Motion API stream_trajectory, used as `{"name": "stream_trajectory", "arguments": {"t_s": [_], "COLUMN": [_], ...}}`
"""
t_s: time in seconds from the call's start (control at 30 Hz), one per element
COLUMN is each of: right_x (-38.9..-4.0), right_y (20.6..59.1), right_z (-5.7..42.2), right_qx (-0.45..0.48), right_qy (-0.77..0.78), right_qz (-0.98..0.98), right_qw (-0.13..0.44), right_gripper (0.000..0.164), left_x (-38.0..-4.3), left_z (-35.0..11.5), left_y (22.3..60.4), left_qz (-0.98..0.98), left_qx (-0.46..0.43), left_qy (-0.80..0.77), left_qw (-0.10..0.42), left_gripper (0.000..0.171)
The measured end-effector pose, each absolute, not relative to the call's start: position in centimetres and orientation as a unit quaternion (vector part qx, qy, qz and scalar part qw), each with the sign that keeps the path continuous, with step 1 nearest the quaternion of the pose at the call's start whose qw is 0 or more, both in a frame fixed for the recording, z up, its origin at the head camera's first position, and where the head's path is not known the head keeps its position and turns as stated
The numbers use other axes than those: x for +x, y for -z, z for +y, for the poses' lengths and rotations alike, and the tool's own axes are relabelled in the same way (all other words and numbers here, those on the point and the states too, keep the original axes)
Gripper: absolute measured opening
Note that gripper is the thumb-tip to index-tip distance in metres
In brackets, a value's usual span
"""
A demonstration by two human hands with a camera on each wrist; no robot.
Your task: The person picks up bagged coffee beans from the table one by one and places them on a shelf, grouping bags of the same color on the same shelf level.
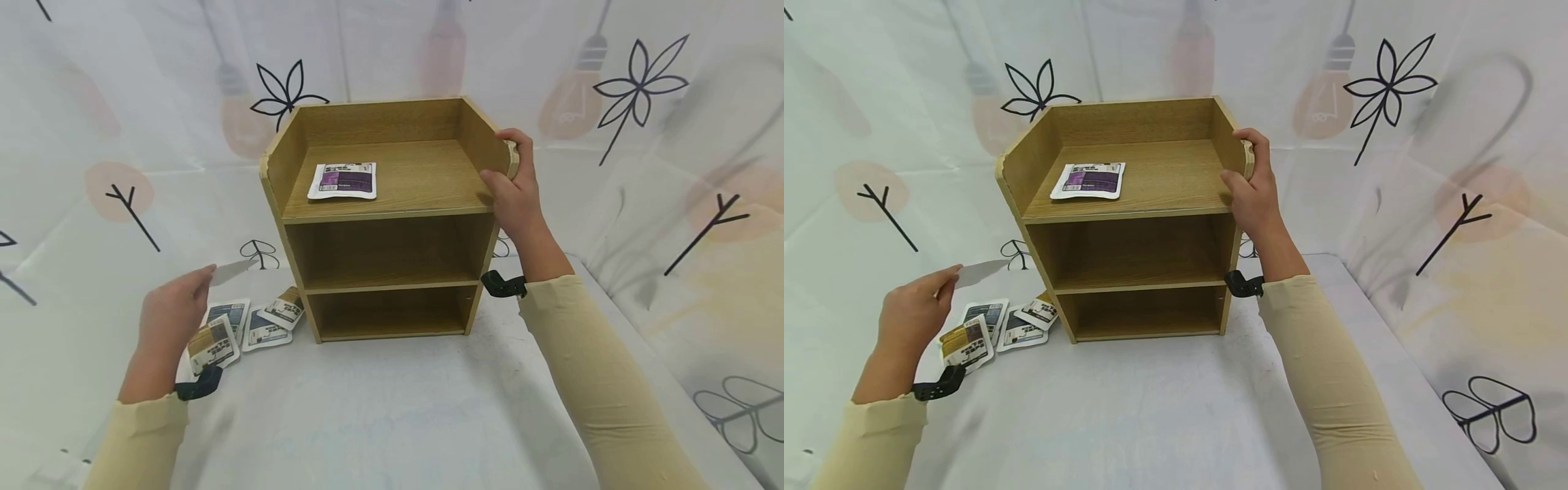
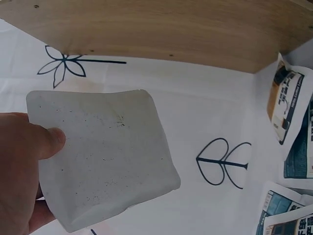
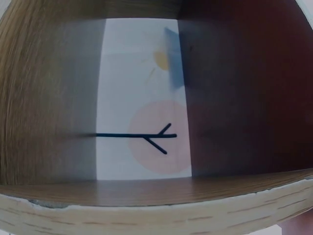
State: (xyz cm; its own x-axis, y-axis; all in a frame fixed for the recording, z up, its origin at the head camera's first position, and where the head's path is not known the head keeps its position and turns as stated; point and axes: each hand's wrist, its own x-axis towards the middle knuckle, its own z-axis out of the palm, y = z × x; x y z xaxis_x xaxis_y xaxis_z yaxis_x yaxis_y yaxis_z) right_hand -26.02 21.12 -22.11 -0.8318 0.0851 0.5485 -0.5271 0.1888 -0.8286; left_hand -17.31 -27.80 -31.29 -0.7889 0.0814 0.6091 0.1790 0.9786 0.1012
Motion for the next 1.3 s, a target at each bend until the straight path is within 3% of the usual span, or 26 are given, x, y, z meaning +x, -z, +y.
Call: {"name": "stream_trajectory", "arguments": {"t_s": [1.3], "right_x": [-25.9], "right_y": [22.2], "right_z": [21.2], "right_qx": [0.137], "right_qy": [-0.601], "right_qz": [-0.747], "right_qw": [0.248], "right_gripper": [0.055], "left_x": [-13.9], "left_z": [-25.9], "left_y": [25.8], "left_qz": [-0.874], "left_qx": [-0.09], "left_qy": [0.115], "left_qw": [0.463], "left_gripper": [0.025]}}
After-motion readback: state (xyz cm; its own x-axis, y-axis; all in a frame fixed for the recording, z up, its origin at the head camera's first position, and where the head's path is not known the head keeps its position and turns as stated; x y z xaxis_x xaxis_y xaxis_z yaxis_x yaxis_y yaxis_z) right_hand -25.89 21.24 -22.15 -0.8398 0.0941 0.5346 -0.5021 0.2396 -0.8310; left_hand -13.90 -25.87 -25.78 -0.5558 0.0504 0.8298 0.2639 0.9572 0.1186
